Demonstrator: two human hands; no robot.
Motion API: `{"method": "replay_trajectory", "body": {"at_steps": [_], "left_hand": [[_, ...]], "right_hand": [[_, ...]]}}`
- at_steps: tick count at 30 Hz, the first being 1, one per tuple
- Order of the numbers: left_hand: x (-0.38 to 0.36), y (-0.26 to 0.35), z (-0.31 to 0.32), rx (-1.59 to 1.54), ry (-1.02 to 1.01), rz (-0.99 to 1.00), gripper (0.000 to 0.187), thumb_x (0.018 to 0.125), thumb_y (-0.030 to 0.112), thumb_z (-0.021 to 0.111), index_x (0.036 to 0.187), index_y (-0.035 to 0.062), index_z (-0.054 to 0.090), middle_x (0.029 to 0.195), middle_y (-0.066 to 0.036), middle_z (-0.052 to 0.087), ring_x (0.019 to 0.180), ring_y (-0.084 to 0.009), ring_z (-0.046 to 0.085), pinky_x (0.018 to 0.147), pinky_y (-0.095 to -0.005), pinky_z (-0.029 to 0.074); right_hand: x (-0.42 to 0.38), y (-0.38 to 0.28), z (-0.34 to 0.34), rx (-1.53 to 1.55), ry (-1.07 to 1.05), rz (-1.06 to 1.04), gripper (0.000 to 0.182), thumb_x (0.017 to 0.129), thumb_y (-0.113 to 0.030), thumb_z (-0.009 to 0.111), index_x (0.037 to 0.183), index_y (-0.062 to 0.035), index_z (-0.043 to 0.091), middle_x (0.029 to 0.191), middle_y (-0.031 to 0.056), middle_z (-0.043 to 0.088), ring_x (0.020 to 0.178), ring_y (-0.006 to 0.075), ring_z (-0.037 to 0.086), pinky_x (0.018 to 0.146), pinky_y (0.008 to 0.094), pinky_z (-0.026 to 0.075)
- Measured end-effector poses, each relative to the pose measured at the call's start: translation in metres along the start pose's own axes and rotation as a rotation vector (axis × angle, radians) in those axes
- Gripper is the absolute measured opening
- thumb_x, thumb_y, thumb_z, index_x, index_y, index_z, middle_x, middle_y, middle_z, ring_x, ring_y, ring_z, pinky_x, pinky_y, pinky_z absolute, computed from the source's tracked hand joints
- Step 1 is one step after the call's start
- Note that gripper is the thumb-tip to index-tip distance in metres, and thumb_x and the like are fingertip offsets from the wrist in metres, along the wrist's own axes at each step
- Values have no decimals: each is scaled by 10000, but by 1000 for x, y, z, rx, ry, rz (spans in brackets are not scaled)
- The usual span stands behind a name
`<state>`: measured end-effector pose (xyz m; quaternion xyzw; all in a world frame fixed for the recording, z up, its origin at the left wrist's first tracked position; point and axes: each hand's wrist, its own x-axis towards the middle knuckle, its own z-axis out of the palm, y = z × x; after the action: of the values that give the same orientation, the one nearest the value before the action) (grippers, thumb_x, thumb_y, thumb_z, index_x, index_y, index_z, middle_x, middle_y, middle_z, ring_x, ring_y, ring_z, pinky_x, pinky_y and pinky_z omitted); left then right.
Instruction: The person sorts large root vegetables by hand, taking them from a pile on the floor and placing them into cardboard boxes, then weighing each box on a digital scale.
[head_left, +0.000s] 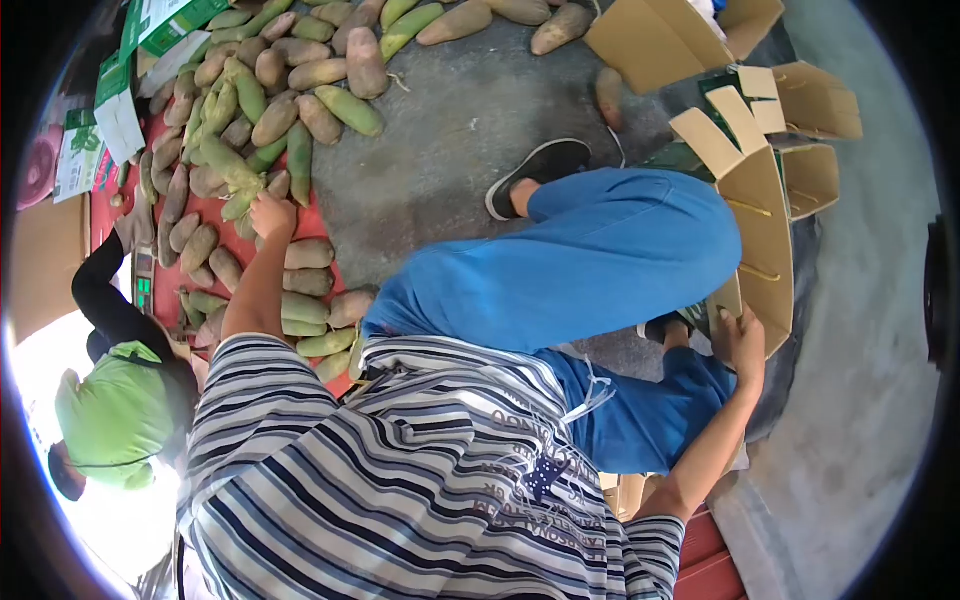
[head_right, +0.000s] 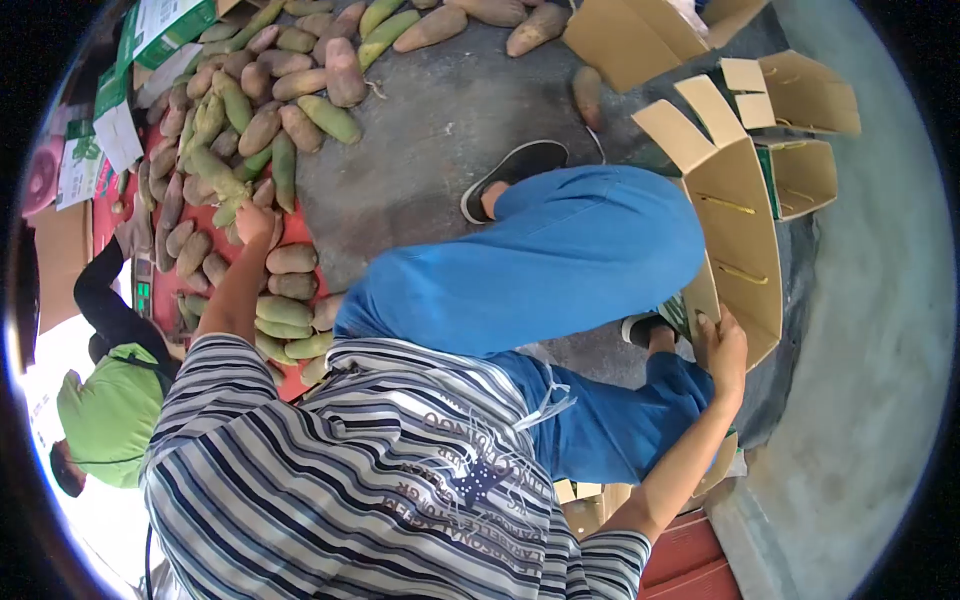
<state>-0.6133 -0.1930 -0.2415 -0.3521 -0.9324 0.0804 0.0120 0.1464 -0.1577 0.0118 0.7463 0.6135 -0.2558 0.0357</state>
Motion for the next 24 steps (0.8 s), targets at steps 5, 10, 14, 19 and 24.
{"method": "replay_trajectory", "body": {"at_steps": [5, 10, 14, 19, 24], "left_hand": [[38, -11, -19, -467, -204, -198, 397, 904, 276, 433, 1156, -24, 494, 1253, -257, 510, 1151, -347, 527, 961, -367, 424], [67, -35, 27, -904, -495, -414, 322, 859, 222, 534, 1090, -3, 536, 1025, -172, 545, 876, -266, 528, 698, -331, 392], [79, -47, 58, -1140, -494, -509, 273, 824, 178, 615, 1037, 14, 569, 843, -104, 573, 656, -201, 528, 488, -301, 366], [85, -49, 67, -1143, -431, -526, 249, 793, 174, 695, 955, 15, 593, 703, -55, 603, 492, -157, 538, 333, -283, 356], [87, -39, 66, -806, -385, -424, 357, 796, 226, 667, 1042, -29, 618, 802, -138, 661, 628, -238, 631, 533, -346, 487]], "right_hand": [[3, 9, 2, -17, -14, 25, 324, 894, -148, 568, 1168, 25, 563, 1014, 173, 656, 928, 239, 610, 852, 334, 443], [3, 8, 3, 65, -42, 21, 314, 899, -142, 564, 1171, 16, 566, 1022, 145, 663, 929, 201, 602, 853, 327, 443], [3, 5, 1, 34, -28, 12, 304, 890, -160, 565, 1142, 8, 580, 1027, 210, 642, 958, 316, 617, 845, 362, 453], [3, 3, -1, 56, -66, 49, 320, 900, -149, 561, 1179, 7, 563, 1054, 156, 649, 962, 237, 600, 871, 343, 437], [3, -4, -5, -10, -90, 50, 335, 908, -147, 559, 1207, 5, 554, 1080, 129, 649, 985, 204, 586, 892, 333, 426]]}}
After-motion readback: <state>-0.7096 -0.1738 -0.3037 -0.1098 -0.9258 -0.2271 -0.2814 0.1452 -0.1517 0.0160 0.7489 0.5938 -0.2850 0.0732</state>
